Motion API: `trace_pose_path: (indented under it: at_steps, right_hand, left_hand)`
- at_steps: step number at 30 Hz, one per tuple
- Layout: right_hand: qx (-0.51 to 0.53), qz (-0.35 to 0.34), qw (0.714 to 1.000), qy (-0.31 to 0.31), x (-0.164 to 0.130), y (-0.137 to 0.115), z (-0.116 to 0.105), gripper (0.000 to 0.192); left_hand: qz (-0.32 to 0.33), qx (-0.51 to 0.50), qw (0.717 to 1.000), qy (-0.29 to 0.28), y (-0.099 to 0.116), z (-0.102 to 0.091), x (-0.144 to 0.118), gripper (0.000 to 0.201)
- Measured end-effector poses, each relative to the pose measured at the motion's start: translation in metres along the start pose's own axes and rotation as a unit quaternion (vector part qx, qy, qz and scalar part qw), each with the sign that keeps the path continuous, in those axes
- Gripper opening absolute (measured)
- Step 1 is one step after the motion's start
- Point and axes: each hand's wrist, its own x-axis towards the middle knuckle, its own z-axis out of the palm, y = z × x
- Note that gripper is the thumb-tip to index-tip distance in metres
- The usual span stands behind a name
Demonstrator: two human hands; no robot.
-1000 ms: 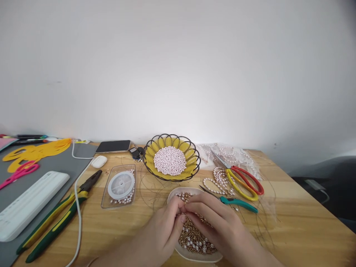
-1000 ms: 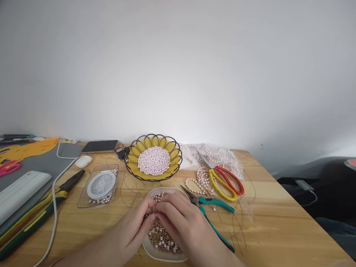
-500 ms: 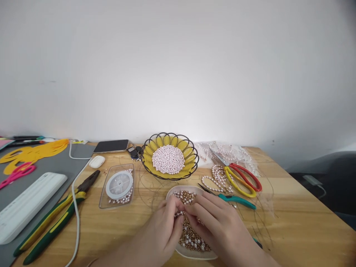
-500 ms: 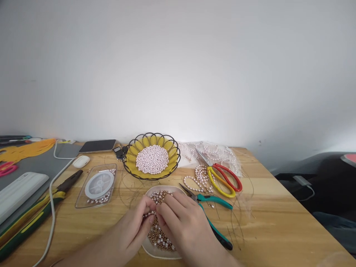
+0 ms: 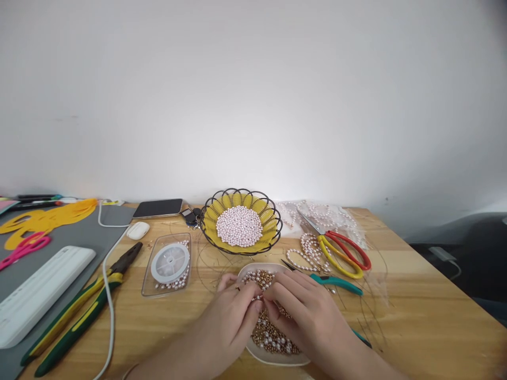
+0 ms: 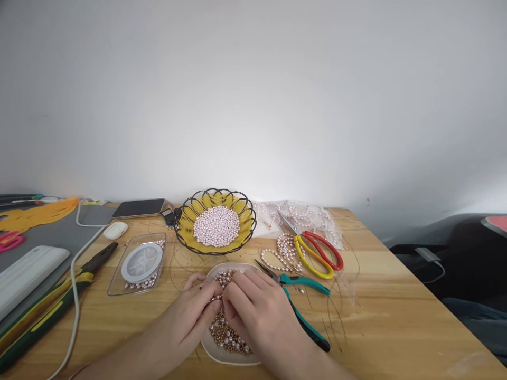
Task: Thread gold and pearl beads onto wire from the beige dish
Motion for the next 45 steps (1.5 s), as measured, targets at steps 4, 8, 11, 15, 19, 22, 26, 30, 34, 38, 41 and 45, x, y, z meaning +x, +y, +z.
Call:
trace_pose_path:
  at_steps: [4,8,11,15,19,22,26,30,34,38,41,45]
  right_hand:
    - [0.024,0.015,1.0,-0.009,0.0007,0.0014,0.0004,0.026]
    - [0.049,0.023,0.998,-0.02,-0.0001,0.0034,-0.0002,0.022]
    - [0.06,0.025,0.998,-0.023,-0.0002,0.0045,-0.0009,0.02]
    - [0.073,0.028,0.997,-0.029,0.0004,0.0047,-0.0005,0.021]
    - [0.086,0.032,0.995,-0.029,0.0013,0.0043,-0.0008,0.021]
    - [0.092,0.041,0.994,-0.032,0.0017,0.0042,-0.0034,0.021]
    - [0.085,0.053,0.993,-0.065,0.0006,0.0046,-0.0064,0.022]
    - [0.086,0.048,0.992,-0.082,-0.0008,0.0053,-0.0067,0.022]
    - [0.088,0.04,0.993,-0.07,-0.0015,0.0065,-0.0055,0.021]
    - [0.066,0.044,0.995,-0.06,-0.0028,0.0059,-0.0042,0.021]
    - [0.046,0.047,0.997,-0.046,-0.0033,0.0038,-0.0032,0.024]
    - [0.03,0.04,0.998,-0.026,-0.0027,0.0016,-0.0012,0.025]
  left_hand:
    - [0.01,0.009,1.0,-0.005,-0.0046,0.0029,0.0005,0.027]
    - [0.002,0.024,1.0,-0.01,-0.0046,0.0019,0.0007,0.028]
    - [-0.001,0.029,1.0,-0.012,-0.0046,0.0016,0.0005,0.028]
    - [0.005,0.038,0.999,-0.009,-0.0063,0.0028,-0.0001,0.028]
    - [0.021,0.033,0.999,-0.002,-0.0059,0.0015,-0.0005,0.027]
    - [0.033,0.034,0.999,0.008,-0.0042,-0.0017,0.0002,0.028]
    - [0.04,0.039,0.998,0.023,-0.0037,-0.0038,0.0018,0.029]
    - [0.036,0.047,0.998,0.021,-0.0053,-0.0028,0.002,0.028]
    - [0.04,0.054,0.997,0.022,-0.006,-0.002,0.0014,0.028]
    - [0.047,0.06,0.997,0.024,-0.0065,-0.0008,0.0005,0.029]
    - [0.051,0.062,0.996,0.025,-0.0066,0.0003,-0.0001,0.029]
    - [0.055,0.073,0.996,0.018,-0.0058,0.001,-0.001,0.028]
